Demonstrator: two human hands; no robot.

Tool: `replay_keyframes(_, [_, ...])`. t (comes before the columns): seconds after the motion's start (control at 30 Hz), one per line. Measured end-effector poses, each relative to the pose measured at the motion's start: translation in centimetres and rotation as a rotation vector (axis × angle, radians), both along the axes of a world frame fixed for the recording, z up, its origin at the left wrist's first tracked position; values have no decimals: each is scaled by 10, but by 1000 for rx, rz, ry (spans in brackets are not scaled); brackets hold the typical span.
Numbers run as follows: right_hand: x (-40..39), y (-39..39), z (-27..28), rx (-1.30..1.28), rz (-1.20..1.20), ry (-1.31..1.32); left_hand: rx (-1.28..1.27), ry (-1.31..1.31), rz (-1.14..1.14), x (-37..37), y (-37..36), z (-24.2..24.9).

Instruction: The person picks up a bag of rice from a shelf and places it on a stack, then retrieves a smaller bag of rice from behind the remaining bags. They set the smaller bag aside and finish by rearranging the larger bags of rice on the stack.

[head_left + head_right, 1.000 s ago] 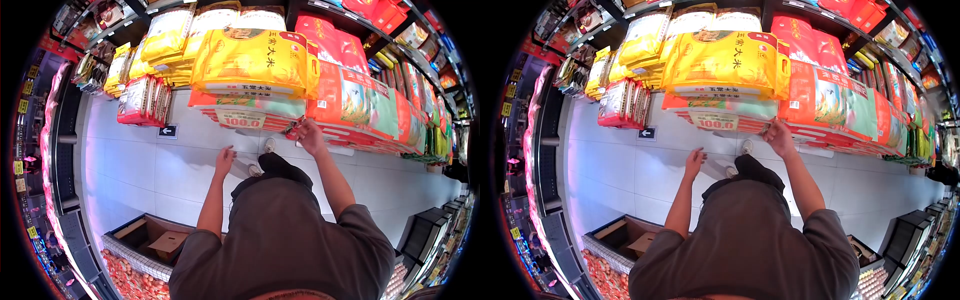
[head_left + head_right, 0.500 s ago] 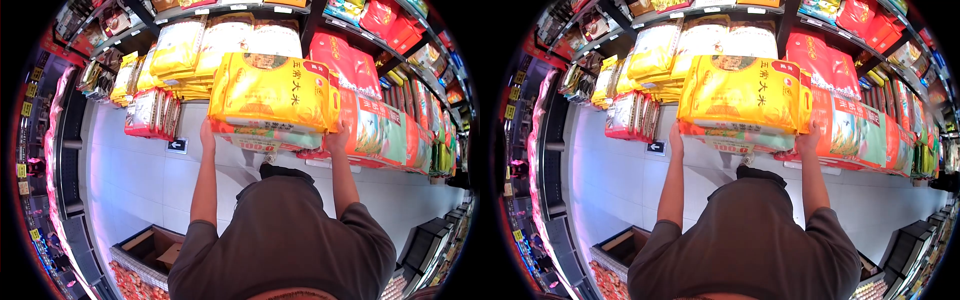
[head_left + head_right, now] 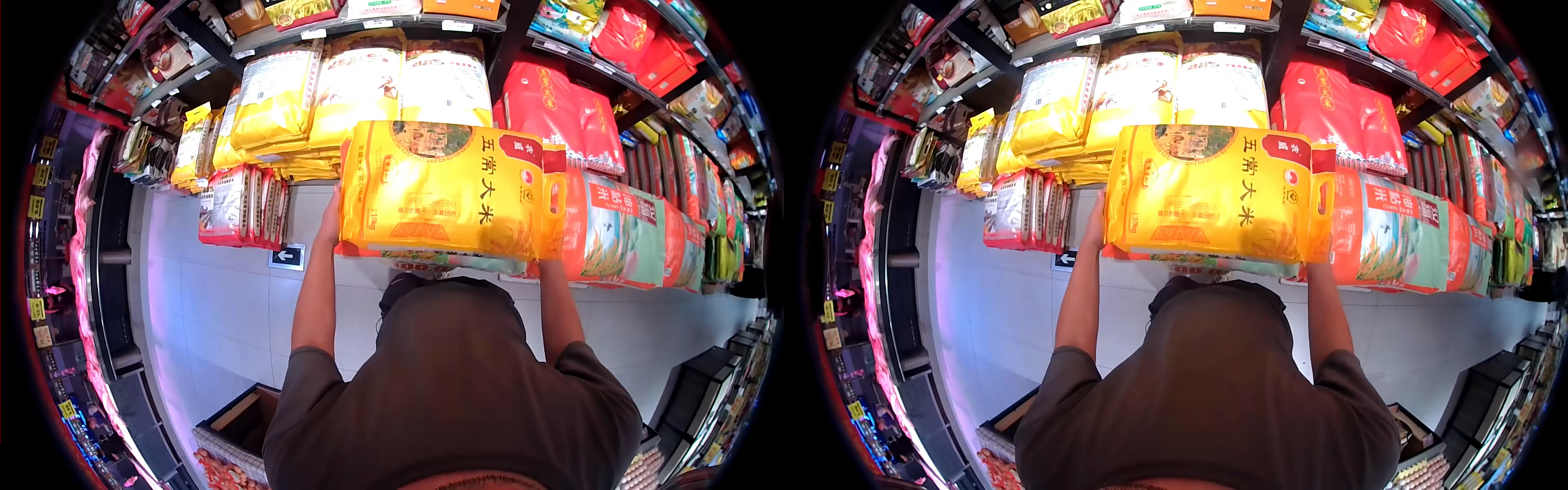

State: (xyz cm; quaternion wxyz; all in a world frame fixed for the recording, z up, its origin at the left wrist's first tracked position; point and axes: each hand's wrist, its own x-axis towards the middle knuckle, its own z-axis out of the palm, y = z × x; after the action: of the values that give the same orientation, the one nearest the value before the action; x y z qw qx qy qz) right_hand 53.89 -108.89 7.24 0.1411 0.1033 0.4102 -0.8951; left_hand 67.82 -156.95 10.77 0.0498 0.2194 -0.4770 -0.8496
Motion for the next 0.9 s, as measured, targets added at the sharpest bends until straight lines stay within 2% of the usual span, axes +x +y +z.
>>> replay_keyframes(0.03, [-3, -3, 5, 1, -6, 0, 34, -23, -8, -1, -1, 1])
replay_keyframes(0.1, [-8, -3, 18, -158, 80, -102, 73, -51, -16, -6, -1, 4])
replay_keyframes(0.17, [-15, 2, 1, -90, 95, -113, 72, 21, -19, -10, 5, 12])
replay_keyframes(0.23, [-12, -4, 8, -23, 111, -115, 45, -56, -54, -18, 6, 4])
replay_keyframes(0.3, [-3, -20, 39, -23, 188, -134, 19, -127, -84, -28, 4, -20])
replay_keyframes(0.37, [4, -28, 54, 30, 209, -127, -216, -27, -134, -34, 0, -66])
replay_keyframes(0.53, [4, -34, 57, 64, 276, -97, -326, -79, -190, -28, 4, -43])
replay_keyframes(0.6, [-2, -32, 43, 117, 272, -87, -208, -121, -237, -30, 4, -29])
replay_keyframes(0.63, [-2, -31, 50, 117, 270, -91, -207, -126, -240, -28, 7, -10])
replay_keyframes(0.7, [-5, -36, 76, 213, 350, -214, -41, -289, -216, -27, 9, 31])
replay_keyframes(0.73, [-6, -36, 76, 210, 358, -212, -44, -289, -208, -27, 1, 20])
replay_keyframes(0.8, [1, -34, 77, 194, 356, 26, -153, -229, -264, -25, -17, -10])
replay_keyframes(0.9, [7, -53, 97, 296, 278, 188, -253, -303, -164, -28, 6, 14])
